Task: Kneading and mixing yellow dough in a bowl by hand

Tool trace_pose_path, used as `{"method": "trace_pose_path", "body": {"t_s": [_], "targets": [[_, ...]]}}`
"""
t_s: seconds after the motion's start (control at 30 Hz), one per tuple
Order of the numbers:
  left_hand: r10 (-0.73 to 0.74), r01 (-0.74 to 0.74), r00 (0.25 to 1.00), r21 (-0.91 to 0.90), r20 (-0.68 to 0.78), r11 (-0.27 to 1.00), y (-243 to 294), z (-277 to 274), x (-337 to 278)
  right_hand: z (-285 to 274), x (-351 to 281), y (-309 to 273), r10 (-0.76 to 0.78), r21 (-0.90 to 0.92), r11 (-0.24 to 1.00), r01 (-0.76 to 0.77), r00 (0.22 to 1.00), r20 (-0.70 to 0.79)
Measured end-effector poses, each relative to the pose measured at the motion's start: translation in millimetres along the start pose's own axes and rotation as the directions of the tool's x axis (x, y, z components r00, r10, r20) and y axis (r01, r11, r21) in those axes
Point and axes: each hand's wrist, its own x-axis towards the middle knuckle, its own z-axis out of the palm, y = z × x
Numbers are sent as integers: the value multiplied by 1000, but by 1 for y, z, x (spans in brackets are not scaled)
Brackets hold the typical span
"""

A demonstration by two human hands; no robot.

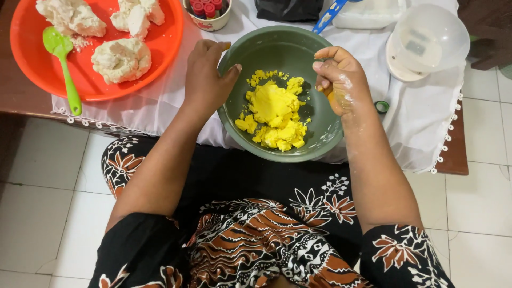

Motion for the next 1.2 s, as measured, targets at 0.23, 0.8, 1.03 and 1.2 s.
{"method": "trace_pose_path", "body": {"t_s": [0.23,0.8,1.03,1.2], "targets": [[-19,19,1000,-5,3,1000,0,1,-1,-2,-1,3,60,-79,995,-59,998,10],[109,-115,992,95,71,989,33,0,11,5,-7,-6,21,43,999,-22,999,32],[114,28,913,-340,392,940,78,27,24,11,-14,-15,-51,173,984,34,994,95],[-137,562,681,-394,719,727,107,28,34,16,-21,-18,-169,287,951,116,971,169]]}}
